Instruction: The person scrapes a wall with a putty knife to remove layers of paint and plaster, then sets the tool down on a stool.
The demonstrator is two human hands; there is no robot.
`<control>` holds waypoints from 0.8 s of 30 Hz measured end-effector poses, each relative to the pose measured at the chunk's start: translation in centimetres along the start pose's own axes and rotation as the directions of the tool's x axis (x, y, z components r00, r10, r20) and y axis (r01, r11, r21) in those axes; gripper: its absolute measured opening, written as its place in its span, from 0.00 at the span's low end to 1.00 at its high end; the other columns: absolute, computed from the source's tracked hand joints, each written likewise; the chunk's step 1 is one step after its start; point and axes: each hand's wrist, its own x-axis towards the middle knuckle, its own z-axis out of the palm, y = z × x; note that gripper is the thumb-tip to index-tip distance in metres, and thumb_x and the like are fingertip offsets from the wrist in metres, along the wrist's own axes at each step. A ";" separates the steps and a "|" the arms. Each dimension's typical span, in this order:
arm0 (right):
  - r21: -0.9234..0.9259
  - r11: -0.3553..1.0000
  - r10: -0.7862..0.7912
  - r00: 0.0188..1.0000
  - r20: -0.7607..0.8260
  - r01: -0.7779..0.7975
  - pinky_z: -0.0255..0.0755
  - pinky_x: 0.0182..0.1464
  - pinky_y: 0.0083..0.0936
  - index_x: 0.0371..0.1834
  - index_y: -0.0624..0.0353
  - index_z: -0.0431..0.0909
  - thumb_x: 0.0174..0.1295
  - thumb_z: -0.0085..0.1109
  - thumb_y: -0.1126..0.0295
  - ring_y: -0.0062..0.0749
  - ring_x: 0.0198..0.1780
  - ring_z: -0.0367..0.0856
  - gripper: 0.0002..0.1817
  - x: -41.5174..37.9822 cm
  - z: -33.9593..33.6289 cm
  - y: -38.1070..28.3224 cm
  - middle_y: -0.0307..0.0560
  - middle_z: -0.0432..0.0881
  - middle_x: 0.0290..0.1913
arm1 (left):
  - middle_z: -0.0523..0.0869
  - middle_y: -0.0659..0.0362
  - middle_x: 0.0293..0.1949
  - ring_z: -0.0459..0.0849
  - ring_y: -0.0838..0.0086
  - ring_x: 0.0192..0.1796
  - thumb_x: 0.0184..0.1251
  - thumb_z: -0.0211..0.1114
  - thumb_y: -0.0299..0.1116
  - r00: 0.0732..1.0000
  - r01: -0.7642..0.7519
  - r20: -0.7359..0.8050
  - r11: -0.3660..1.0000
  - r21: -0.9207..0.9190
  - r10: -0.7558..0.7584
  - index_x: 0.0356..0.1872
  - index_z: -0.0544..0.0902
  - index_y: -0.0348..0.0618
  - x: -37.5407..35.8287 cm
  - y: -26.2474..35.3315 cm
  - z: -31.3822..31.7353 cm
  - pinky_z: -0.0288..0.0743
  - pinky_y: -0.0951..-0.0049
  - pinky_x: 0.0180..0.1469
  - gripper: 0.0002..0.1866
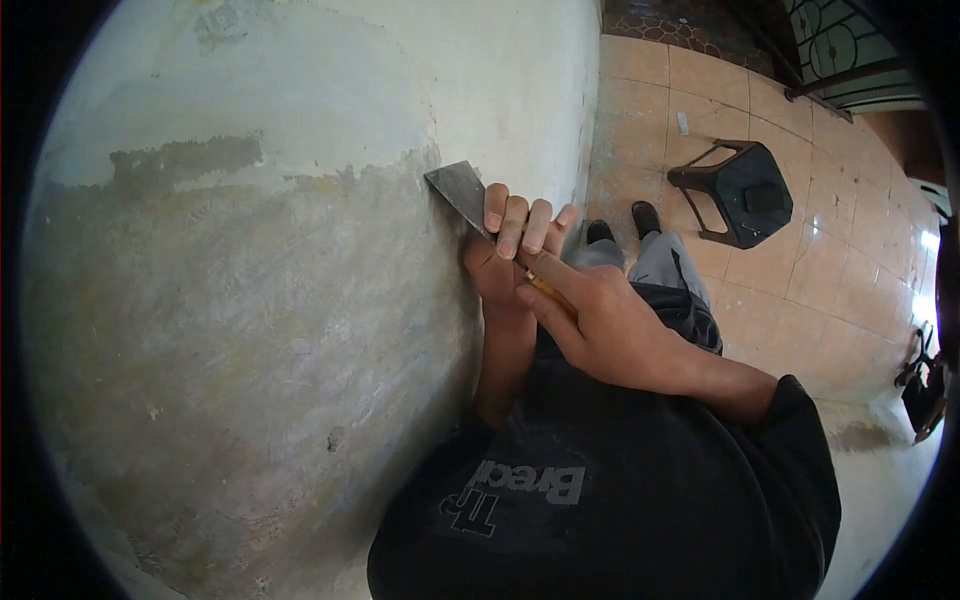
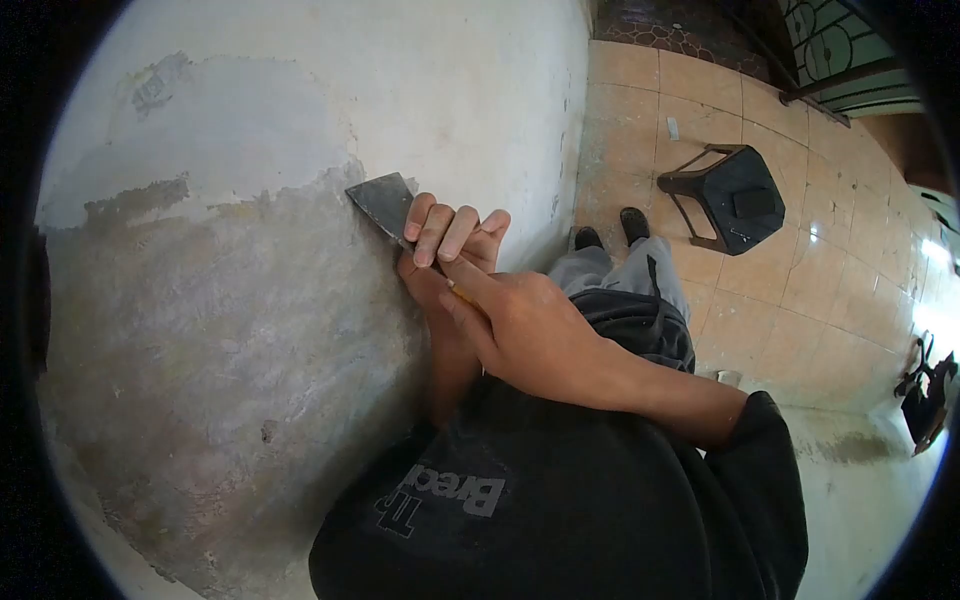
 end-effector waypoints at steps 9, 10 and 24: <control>0.030 0.997 0.072 0.997 0.015 -0.073 0.70 0.29 0.38 0.47 0.71 0.73 0.64 0.53 0.74 0.57 0.28 0.80 0.12 -0.4 -0.7 -1.8 0.64 0.77 0.23 | 0.82 0.65 0.28 0.80 0.71 0.39 0.71 0.49 0.28 1.000 0.003 -0.004 1.000 -0.026 -0.003 0.36 0.75 0.51 -0.1 -0.3 0.8 0.58 0.64 0.55 0.06; 0.052 0.995 0.086 0.996 -0.009 -0.086 0.69 0.29 0.37 0.47 0.71 0.73 0.64 0.53 0.74 0.57 0.27 0.80 0.12 -0.6 -0.5 -1.7 0.64 0.77 0.23 | 0.82 0.65 0.27 0.80 0.71 0.38 0.71 0.49 0.28 0.998 0.011 -0.057 1.000 -0.011 -0.011 0.36 0.75 0.51 -0.5 -0.6 1.2 0.58 0.64 0.55 0.06; 0.028 0.995 0.096 0.995 -0.011 -0.096 0.69 0.28 0.38 0.49 0.69 0.73 0.64 0.53 0.74 0.57 0.25 0.79 0.12 0.8 -0.5 -2.6 0.63 0.77 0.22 | 0.78 0.65 0.24 0.76 0.73 0.33 0.67 0.48 0.23 0.996 -0.029 -0.086 0.991 -0.130 0.018 0.35 0.73 0.50 1.2 -0.2 1.8 0.57 0.64 0.53 0.08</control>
